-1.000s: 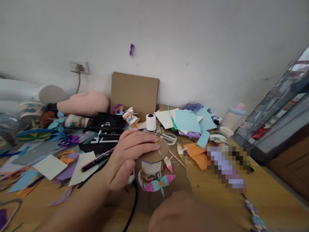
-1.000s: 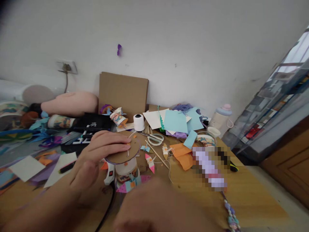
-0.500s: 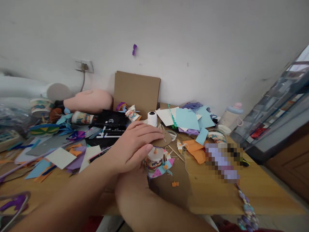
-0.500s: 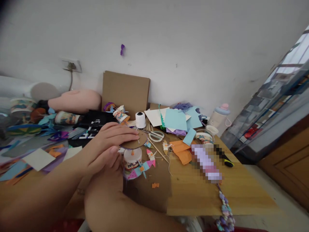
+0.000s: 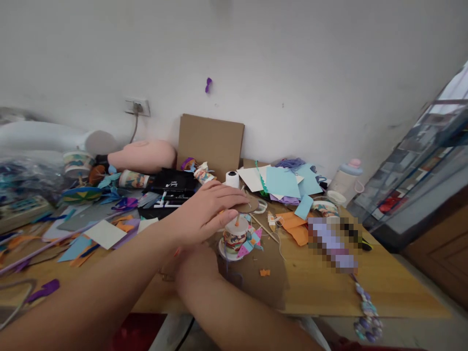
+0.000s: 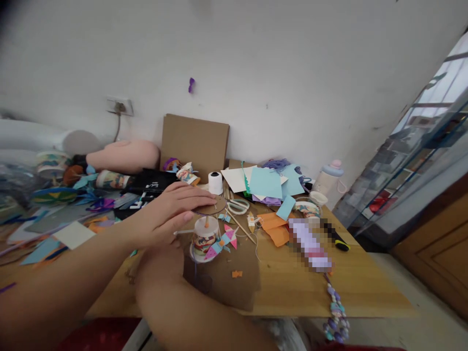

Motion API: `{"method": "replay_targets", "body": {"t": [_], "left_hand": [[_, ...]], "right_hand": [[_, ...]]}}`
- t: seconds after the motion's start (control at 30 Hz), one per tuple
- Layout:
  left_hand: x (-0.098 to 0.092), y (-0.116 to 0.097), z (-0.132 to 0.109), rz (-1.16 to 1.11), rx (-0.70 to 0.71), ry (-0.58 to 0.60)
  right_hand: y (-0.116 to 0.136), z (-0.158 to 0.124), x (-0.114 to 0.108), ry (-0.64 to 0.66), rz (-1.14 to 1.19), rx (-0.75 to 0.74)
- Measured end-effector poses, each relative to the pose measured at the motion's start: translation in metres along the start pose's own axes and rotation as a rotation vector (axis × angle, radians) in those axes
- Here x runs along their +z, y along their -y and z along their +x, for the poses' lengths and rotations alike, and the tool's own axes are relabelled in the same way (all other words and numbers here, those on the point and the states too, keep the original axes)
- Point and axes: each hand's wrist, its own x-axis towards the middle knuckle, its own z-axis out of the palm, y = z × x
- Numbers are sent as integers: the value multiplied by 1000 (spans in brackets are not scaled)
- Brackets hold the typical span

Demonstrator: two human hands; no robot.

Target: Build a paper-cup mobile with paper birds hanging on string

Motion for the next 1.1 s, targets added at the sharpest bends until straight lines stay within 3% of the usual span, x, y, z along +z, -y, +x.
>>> {"method": "replay_targets", "body": {"t": [0.1,0.27,0.57,0.77,0.93,1.03,1.1], "left_hand": [[-3,1,2,13,6,24],[-8,0,4,26,13,73],[-17,0,3,23,24,151],[-19,-1,3,20,22,167],[-19,0,1,21,14,153],[-18,3,-2,25,8,133],[-17,5,-4,24,19,124]], "right_hand": [[0,-1,1,39,-51,127],[2,-6,-2,64,-28,173],[5,-35,-12,65,20,125],[-9,-67,-4,-16,78,-30],[-9,-91,-6,122,44,-89],[-19,-106,-1,122,113,-57],[-37,-119,5,11,170,33]]}}
